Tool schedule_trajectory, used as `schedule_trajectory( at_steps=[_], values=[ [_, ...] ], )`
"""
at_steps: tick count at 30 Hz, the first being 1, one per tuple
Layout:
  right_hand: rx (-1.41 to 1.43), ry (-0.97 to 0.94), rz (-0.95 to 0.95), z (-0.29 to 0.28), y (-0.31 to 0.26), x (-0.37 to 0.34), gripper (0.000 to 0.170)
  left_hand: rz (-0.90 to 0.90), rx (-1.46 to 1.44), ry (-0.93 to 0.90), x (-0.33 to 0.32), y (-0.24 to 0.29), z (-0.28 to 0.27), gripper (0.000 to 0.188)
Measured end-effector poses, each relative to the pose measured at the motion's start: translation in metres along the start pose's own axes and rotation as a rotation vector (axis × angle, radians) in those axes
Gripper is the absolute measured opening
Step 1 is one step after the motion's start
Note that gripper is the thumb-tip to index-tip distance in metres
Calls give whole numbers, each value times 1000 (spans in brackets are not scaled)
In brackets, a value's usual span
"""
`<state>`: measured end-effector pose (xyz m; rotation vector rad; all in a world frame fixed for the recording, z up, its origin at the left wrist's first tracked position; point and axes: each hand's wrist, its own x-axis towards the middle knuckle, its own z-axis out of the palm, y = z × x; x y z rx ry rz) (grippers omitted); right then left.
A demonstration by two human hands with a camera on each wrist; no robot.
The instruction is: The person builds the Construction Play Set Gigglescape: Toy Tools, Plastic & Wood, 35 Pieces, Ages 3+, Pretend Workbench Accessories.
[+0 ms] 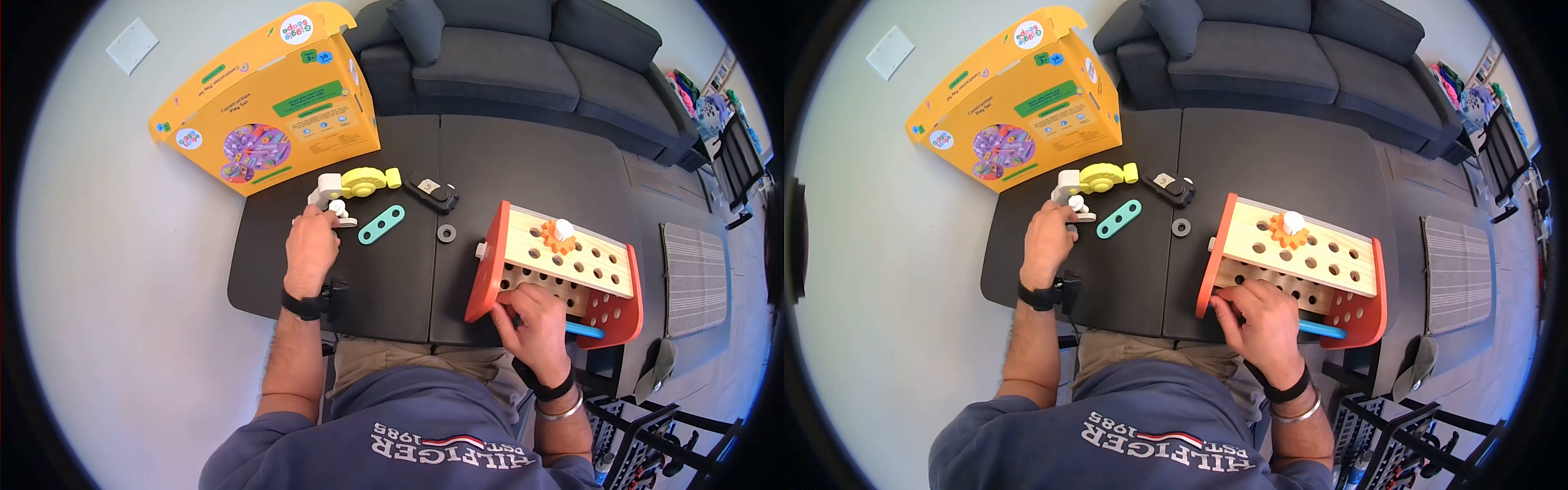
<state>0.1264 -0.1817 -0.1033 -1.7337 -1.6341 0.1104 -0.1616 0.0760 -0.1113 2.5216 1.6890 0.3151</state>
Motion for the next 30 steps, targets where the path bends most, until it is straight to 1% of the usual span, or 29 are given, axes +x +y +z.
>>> schedule_trajectory(
  at_steps=[2, 4, 9, 11, 12, 14, 15, 16, 18, 19, 20, 21, 22, 24, 25, 26, 28, 30],
  values=[
    [-2, -3, 4, -1, 0, 0, 13, -37, 32, -36, 1, -11, 5, 35],
    [-20, -13, -6, -1, 0, 0, 13, -36, 9, -45, 1, -17, 12, 36],
    [-10, 10, -17, -2, 0, 0, 13, -21, -9, -97, 4, -13, 28, 38],
    [-10, 14, -12, -2, -1, 0, 13, 93, -50, -50, 2, -4, 24, 36],
    [-2, 19, -20, -2, -1, 0, 13, 103, -55, -53, 1, 1, 21, 36],
    [-6, 30, -10, 0, 0, 0, 12, 220, -293, -103, -4, 31, -6, 35],
    [-3, 43, -37, 0, 1, 0, 12, 329, -444, -92, -8, 41, -13, 34],
    [-4, 55, -63, 0, 1, 0, 12, 346, -456, -103, -13, 56, -22, 34],
    [-1, 68, -53, -3, 0, 0, 12, 532, -700, -82, -26, 89, -38, 33],
    [103, 110, -57, -3, 1, 0, 12, 545, -716, -89, -32, 101, -43, 33],
    [208, 151, -65, -4, 3, -2, 13, 671, -725, -72, -37, 111, -48, 31],
    [225, 148, -90, -8, 5, -4, 17, 794, -730, -51, -42, 120, -50, 29],
    [213, 149, -88, -12, 0, -4, 17, 850, -786, -30, -48, 131, -48, 28],
    [366, 200, -60, -15, -15, -1, 27, 877, -828, -9, -54, 141, -41, 28],
    [389, 202, -128, -11, -14, -1, 40, 877, -835, -6, -55, 142, -39, 28],
    [385, 199, -129, -7, -16, -2, 40, 883, -892, 10, -56, 143, -37, 28],
    [497, 309, -61, -1, -19, -3, 45, 891, -950, 28, -61, 147, -35, 28],
    [537, 323, -66, -6, -18, -1, 47, 935, -1087, 84, -68, 154, -34, 29]
  ],
)
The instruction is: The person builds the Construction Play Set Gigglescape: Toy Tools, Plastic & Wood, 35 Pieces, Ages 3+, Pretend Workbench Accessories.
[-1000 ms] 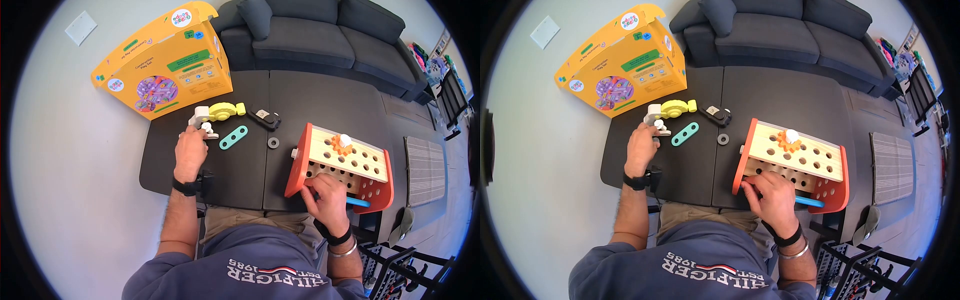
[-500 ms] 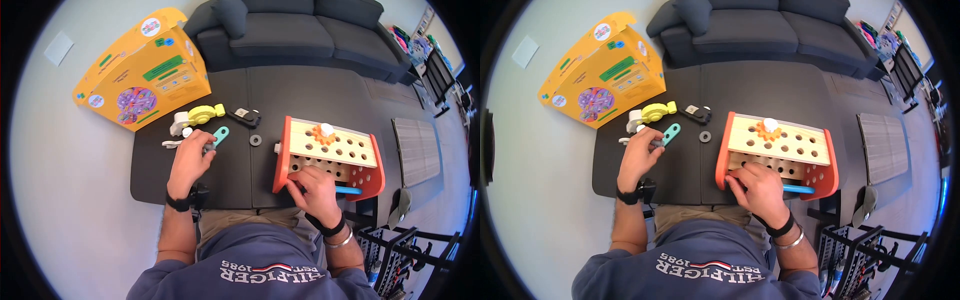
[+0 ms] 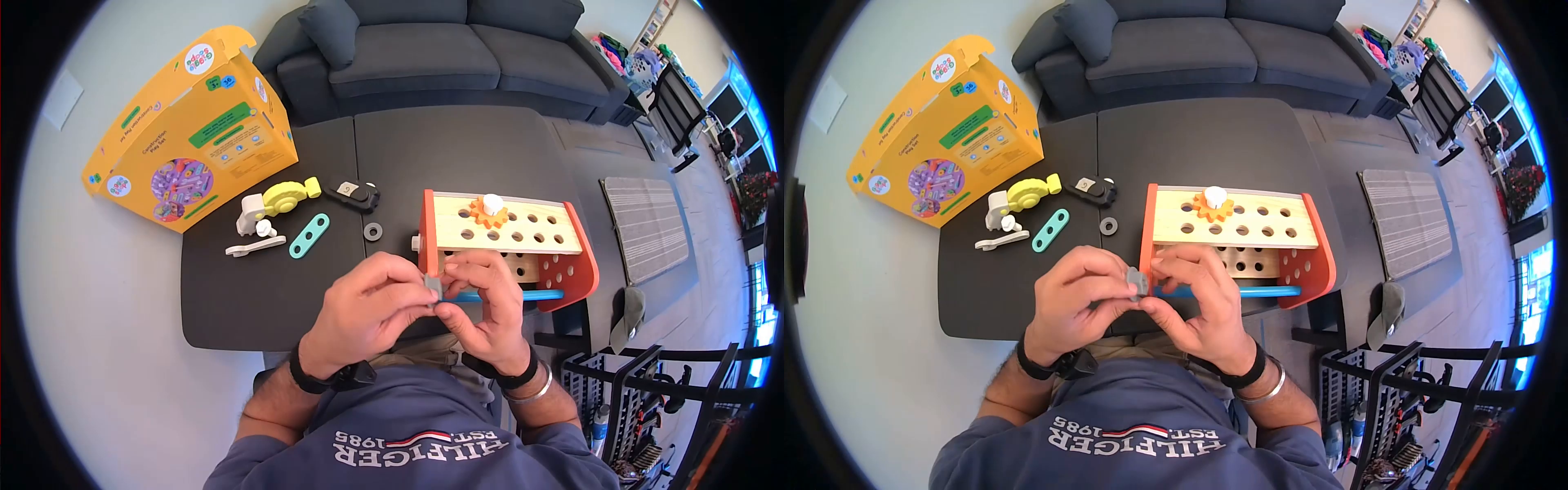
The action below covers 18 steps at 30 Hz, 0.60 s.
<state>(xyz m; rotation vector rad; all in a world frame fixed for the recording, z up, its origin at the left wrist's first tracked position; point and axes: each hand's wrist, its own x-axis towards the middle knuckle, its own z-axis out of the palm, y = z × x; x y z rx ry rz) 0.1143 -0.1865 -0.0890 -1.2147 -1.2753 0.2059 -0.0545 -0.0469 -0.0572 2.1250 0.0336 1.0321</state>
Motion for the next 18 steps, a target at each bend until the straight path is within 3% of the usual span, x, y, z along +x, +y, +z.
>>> schedule_trajectory(
  at_steps=[3, 9, 12, 14, 16, 18],
  values=[
    [-110, -97, -99, -10, -12, 6, 45, 33, -35, 24, 2, 6, 11, 34],
    [-130, 24, -107, -17, -11, 3, 41, 140, 27, 89, 13, 10, 18, 31],
    [-356, 94, -140, -45, -11, 15, 39, 127, 56, 69, 20, 8, 8, 32],
    [-346, 310, -31, -60, -1, 24, 37, -11, 204, 54, 19, 0, -9, 33],
    [-474, 404, 200, -73, -4, 33, 34, -136, 311, 34, 8, -24, -19, 33],
    [-617, 349, 234, -89, 3, 34, 31, -281, 408, -54, -2, -44, -27, 31]
  ],
)
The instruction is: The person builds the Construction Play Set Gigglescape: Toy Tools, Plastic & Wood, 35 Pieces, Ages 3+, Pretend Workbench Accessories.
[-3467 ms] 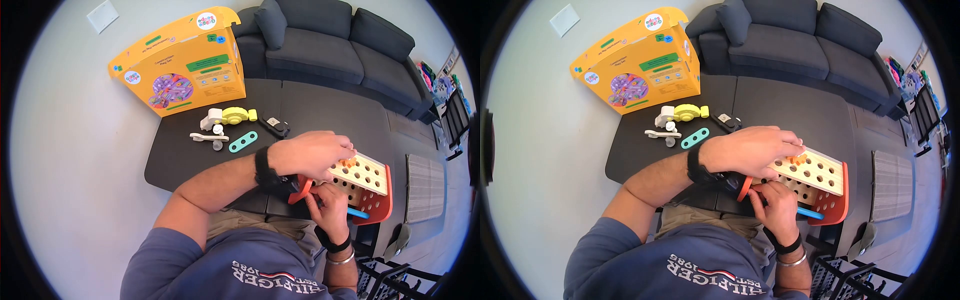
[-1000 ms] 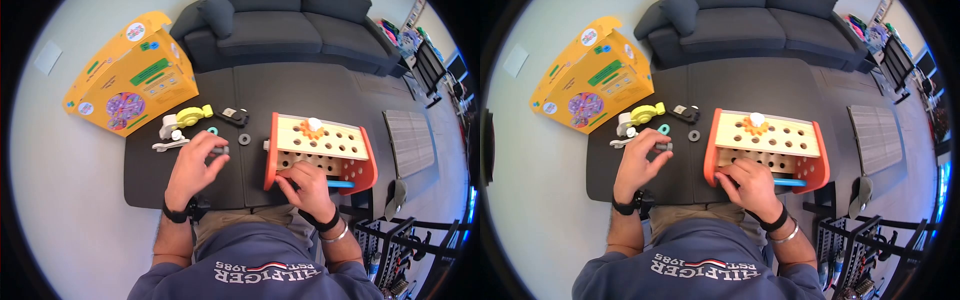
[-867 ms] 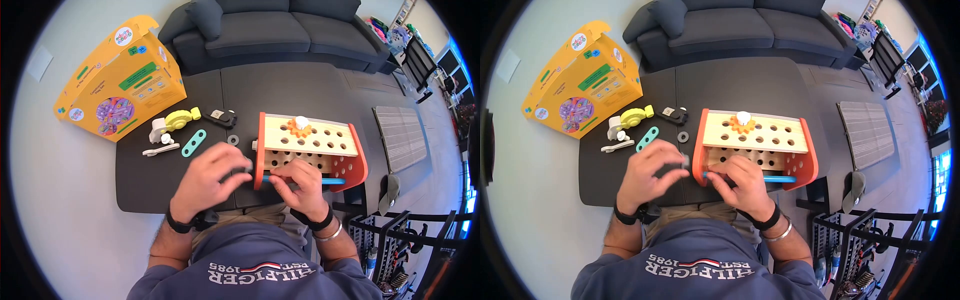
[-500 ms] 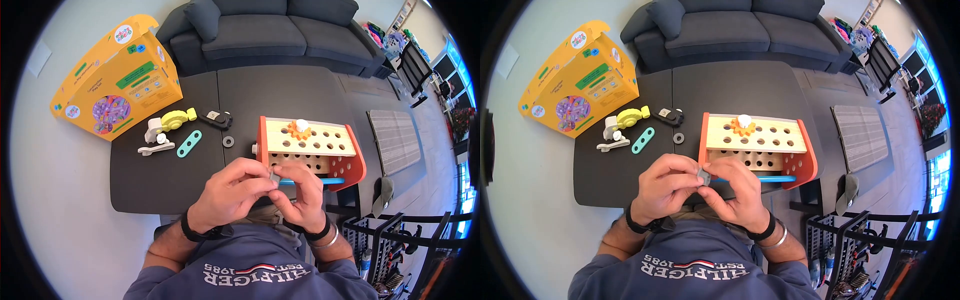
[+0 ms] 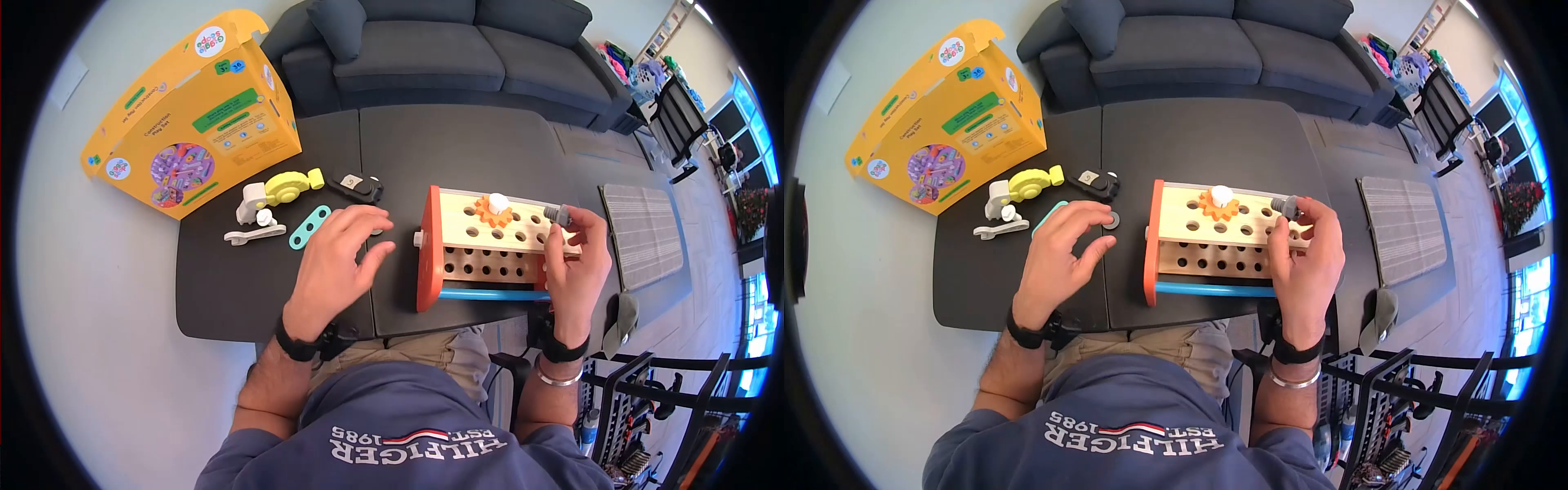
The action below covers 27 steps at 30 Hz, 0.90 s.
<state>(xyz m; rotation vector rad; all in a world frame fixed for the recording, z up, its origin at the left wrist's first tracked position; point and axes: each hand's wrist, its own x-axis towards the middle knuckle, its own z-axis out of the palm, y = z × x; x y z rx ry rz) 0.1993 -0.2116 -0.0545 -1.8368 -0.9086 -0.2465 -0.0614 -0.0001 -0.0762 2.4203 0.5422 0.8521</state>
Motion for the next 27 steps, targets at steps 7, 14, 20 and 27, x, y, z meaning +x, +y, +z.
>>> schedule_trajectory(
  at_steps=[7, 14, 20, 27],
  values=[
    [-431, -82, -190, 16, 11, 5, 23, -146, 145, -186, -14, -43, 29, 33],
    [-466, -130, -314, 17, 16, 7, 16, -226, 243, -384, -19, -47, 37, 35],
    [-332, -57, -358, 13, -10, 2, 16, -246, 251, -384, -16, -51, 33, 34],
    [171, -298, -267, 18, -48, -31, 18, -21, -65, -54, -7, 3, -4, 28]
  ],
)
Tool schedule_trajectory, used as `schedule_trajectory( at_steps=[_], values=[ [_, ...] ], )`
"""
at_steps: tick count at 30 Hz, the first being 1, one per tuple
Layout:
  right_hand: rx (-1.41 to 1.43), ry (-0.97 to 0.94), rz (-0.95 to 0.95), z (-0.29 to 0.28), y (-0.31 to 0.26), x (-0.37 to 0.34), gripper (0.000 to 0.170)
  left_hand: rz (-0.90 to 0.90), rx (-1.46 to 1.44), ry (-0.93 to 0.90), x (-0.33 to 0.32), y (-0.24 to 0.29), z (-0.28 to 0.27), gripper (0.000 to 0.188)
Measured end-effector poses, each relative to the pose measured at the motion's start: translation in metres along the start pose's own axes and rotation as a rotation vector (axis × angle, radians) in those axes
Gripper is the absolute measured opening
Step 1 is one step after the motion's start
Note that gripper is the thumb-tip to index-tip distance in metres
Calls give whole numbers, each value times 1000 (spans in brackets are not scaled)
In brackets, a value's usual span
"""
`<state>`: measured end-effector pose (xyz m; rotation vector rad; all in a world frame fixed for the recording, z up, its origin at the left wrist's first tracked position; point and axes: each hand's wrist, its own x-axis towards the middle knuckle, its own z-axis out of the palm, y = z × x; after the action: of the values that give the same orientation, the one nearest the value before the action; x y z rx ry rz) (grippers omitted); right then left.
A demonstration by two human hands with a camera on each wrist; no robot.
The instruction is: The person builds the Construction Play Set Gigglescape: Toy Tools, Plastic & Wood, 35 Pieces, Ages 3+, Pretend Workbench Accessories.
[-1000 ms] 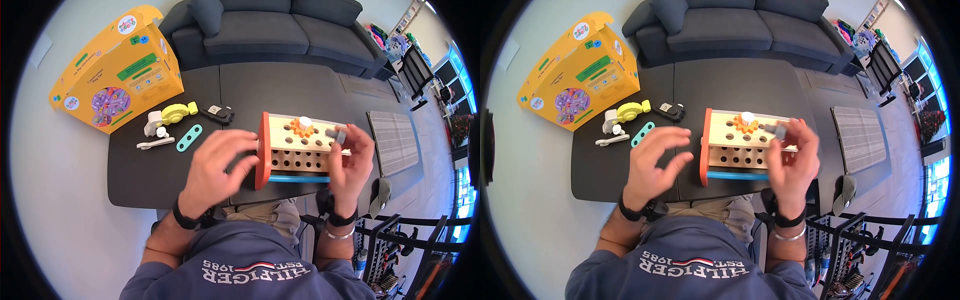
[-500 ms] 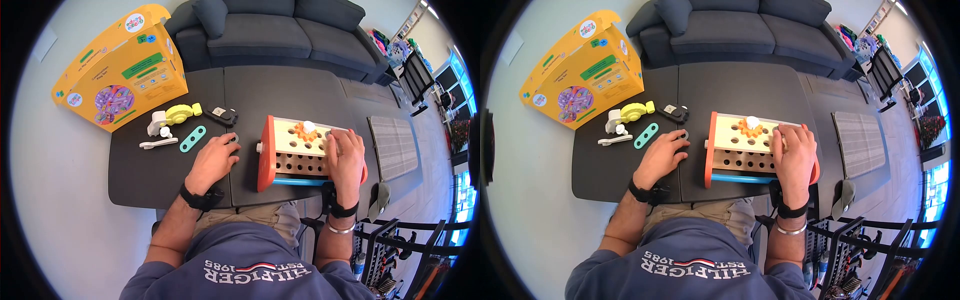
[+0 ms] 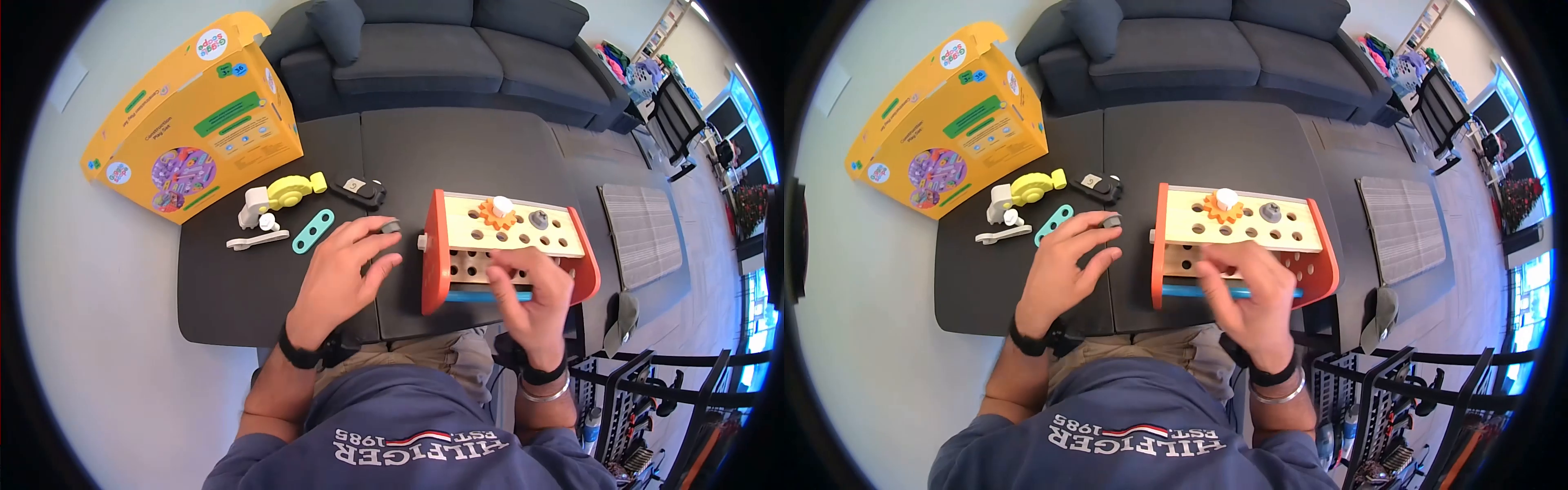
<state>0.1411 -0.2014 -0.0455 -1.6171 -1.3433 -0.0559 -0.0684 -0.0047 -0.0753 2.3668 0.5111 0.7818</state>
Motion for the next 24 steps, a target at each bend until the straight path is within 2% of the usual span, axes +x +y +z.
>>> schedule_trajectory(
  at_steps=[1, 4, 5, 7, 13, 15, 17, 19, 21, 23, 24],
  values=[
    [80, -26, 8, 7, -1, -4, 20, 4, -3, -8, 2, 14, -6, 28],
    [571, -62, 273, 34, -4, -22, 36, 237, -150, 3, 7, 47, -10, 25],
    [568, -54, 273, 39, -5, -26, 36, 276, -166, -23, 7, 54, -6, 25],
    [870, -22, 393, 45, -4, -31, 35, 371, -175, -54, 8, 58, 9, 28],
    [1026, 56, 491, 37, 7, -39, 29, 426, -21, -157, 13, 70, 20, 35],
    [1059, 173, 585, 37, 13, -44, 26, 439, 7, -174, 16, 71, 18, 35],
    [1083, 212, 572, 34, 19, -45, 21, 462, 36, -196, 22, 71, 14, 35],
    [1092, 281, 664, 31, 31, -50, 17, 487, 15, -211, 29, 72, 8, 34],
    [1120, 326, 645, 32, 37, -52, 20, 506, -32, -223, 37, 79, 3, 33],
    [1212, 459, 713, 35, 36, -49, 25, 527, -79, -239, 44, 90, -2, 33],
    [1236, 465, 725, 34, 43, -51, 28, 542, -158, -257, 47, 97, -4, 32]
  ],
)
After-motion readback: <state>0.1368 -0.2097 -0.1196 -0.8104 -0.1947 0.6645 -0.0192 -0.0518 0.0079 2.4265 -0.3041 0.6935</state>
